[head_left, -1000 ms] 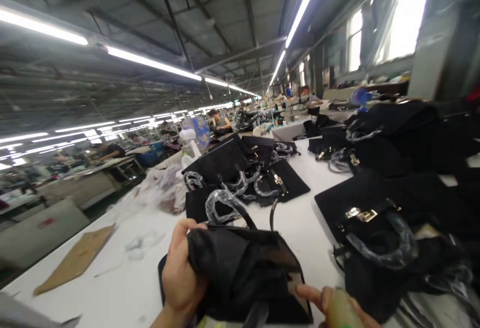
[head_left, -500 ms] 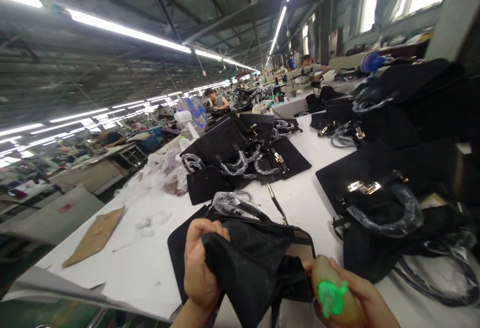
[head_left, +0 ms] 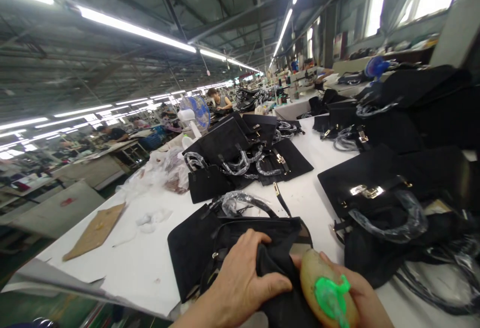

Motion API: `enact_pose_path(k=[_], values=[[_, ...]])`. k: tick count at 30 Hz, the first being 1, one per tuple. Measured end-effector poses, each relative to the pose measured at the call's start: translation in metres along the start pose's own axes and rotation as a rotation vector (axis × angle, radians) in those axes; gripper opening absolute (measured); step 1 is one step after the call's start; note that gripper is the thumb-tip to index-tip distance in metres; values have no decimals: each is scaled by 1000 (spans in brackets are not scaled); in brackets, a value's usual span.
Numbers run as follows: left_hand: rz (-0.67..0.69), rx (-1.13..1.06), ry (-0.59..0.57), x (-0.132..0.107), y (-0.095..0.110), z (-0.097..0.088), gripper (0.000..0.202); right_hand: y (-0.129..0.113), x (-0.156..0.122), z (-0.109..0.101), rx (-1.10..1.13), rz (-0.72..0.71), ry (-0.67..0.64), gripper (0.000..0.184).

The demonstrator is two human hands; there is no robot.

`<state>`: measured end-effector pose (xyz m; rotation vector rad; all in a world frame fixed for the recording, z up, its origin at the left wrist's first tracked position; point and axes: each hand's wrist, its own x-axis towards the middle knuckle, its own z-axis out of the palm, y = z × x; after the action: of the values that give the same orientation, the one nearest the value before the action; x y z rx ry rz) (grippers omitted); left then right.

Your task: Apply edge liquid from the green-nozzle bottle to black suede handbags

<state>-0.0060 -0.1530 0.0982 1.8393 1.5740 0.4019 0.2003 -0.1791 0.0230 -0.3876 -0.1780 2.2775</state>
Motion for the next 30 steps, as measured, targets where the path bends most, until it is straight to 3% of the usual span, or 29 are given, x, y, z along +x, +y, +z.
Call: enact_pose_path(k=[6, 8, 13, 18, 21, 26, 30], values=[[-246, -3, -264, 8, 15, -10, 39, 13, 11, 6, -6, 52, 2, 38], [-279, -39, -274, 11, 15, -10, 32, 10, 12, 8, -6, 34, -15, 41], [-337, -336, -301, 15, 8, -3, 25, 1, 8, 22, -92, 26, 37, 27], [-333, -407, -271, 20, 3, -7, 21, -6, -5, 31, -212, -100, 99, 38], [-347, -483, -213, 24, 1, -12, 23, -22, -19, 20, -134, -145, 152, 40], [-327, -581, -109, 37, 6, -14, 28, -39, -37, -22, 30, -177, 166, 35], [-303, -521, -191, 51, 11, -14, 23, -34, -45, -48, 61, -162, 226, 28]])
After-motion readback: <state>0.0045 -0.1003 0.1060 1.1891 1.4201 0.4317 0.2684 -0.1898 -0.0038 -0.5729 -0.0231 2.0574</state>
